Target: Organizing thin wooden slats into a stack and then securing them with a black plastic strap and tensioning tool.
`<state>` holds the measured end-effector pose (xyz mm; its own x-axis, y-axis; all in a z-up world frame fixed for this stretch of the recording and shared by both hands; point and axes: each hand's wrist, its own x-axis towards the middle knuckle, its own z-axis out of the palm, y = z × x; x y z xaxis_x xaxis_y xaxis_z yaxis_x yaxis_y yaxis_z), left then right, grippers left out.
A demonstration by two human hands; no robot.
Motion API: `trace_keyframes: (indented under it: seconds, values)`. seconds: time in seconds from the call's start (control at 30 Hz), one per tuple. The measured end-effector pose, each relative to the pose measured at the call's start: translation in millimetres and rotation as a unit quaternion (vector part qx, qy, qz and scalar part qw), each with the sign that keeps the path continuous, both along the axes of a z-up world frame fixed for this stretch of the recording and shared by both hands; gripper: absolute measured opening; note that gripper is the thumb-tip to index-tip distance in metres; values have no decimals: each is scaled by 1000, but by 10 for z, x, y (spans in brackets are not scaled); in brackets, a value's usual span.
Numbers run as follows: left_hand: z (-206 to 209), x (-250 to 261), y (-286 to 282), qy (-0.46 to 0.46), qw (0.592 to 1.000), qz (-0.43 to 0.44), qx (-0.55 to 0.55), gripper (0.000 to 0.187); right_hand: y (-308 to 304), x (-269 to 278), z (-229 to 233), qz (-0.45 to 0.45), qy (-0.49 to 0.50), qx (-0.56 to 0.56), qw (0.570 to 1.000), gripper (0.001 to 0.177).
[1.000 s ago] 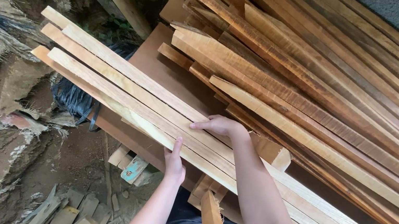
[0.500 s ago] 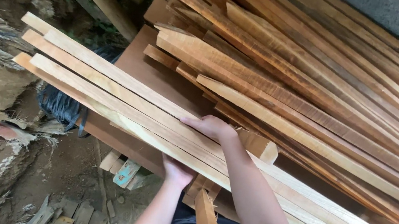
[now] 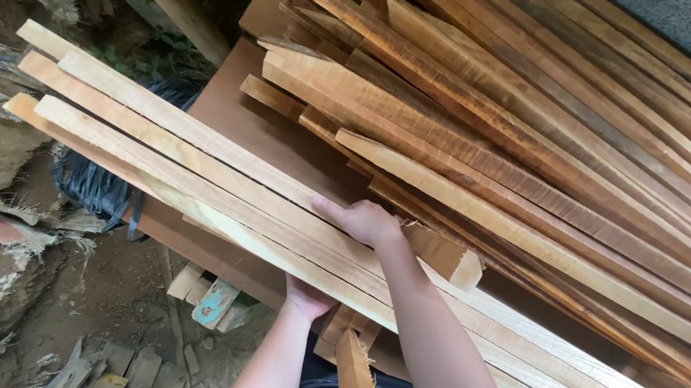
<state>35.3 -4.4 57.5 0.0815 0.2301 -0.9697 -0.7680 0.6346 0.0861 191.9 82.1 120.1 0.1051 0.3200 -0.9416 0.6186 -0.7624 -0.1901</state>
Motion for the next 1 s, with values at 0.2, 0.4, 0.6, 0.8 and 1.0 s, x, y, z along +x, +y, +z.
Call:
trace_keyframes:
  seconds: [0.2,0.4,0.6,0.8,1.0]
  values:
    - [-594,-651,-74,2,1000,-16,-5,91,-5,-33,-45,-7,3,3,1000,114]
    - [-648,-873,-150,-1,999,-40,-7,88,-70,2,87,-2,-50,86,995,100]
    - [-546,-1070,-114,2,999,-54,-5,86,-177,111,-298,18,-32,45,998,113]
    - [-520,-1192,-138,2,997,-82,-10,83,-163,132,-236,58,30,21,998,132]
    - [14,-313,-111,1,995,-100,-23,80,-130,181,-324,66,59,32,996,134]
